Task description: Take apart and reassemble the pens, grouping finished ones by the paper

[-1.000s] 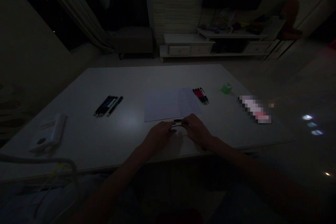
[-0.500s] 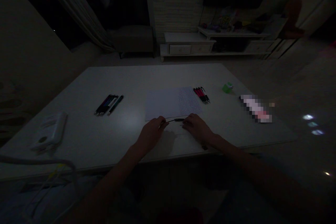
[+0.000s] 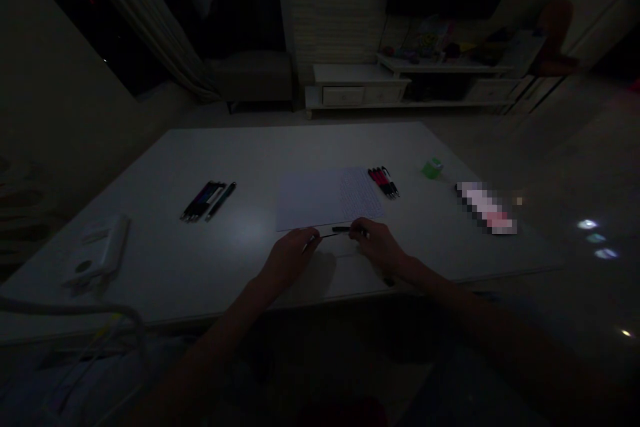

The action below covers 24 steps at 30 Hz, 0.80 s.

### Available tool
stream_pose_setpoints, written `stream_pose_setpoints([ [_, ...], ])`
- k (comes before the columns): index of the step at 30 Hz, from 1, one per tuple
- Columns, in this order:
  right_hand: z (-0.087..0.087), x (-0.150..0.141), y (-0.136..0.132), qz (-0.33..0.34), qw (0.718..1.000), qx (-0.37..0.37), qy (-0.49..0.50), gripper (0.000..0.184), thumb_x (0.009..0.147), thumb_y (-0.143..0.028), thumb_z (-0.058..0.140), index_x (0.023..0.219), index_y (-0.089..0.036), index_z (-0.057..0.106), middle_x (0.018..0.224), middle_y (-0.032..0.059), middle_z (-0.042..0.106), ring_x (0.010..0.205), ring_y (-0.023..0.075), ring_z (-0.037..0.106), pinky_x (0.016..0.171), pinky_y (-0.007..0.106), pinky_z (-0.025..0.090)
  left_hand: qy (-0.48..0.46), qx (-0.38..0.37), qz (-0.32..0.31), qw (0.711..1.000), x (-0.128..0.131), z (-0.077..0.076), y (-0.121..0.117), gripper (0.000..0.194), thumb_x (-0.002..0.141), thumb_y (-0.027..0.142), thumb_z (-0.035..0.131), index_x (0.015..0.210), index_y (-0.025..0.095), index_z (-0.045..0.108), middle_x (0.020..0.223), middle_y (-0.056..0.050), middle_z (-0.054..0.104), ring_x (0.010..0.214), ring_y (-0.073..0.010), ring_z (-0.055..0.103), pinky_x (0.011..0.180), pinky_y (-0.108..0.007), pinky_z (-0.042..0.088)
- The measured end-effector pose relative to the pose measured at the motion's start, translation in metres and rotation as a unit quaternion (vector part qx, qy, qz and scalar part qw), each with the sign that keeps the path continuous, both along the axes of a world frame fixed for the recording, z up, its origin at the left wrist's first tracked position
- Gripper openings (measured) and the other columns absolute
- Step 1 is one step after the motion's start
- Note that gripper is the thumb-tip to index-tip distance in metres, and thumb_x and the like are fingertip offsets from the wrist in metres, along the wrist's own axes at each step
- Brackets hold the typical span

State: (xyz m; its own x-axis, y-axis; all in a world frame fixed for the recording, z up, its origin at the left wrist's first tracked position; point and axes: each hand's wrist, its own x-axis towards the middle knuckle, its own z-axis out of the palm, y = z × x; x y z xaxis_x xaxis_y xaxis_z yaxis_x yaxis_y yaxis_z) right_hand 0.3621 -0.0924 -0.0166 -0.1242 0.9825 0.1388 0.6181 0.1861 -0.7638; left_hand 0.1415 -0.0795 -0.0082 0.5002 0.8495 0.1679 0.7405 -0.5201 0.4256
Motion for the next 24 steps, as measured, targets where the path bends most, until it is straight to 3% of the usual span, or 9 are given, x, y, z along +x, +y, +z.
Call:
stream_pose_setpoints([
  [24, -0.0047, -0.0045, -0.0005, 0.039, 0.993, 0.107, 0.020, 0.008, 0.080, -0.024, 0.055, 0.081, -0.019, 0.061, 0.077, 0.0038, 0.064, 0.070, 0.0146, 0.058, 0.067, 0.026, 0.044, 0.006, -0.003, -0.011, 1.000, 0.0066, -0.0016, 0.0008, 0.019, 0.090, 0.031, 0.039, 0.094, 0.021, 0.055, 0.087, -0.002, 0.062, 0.081, -0.0153, 0.057, 0.071, -0.026, 0.042],
])
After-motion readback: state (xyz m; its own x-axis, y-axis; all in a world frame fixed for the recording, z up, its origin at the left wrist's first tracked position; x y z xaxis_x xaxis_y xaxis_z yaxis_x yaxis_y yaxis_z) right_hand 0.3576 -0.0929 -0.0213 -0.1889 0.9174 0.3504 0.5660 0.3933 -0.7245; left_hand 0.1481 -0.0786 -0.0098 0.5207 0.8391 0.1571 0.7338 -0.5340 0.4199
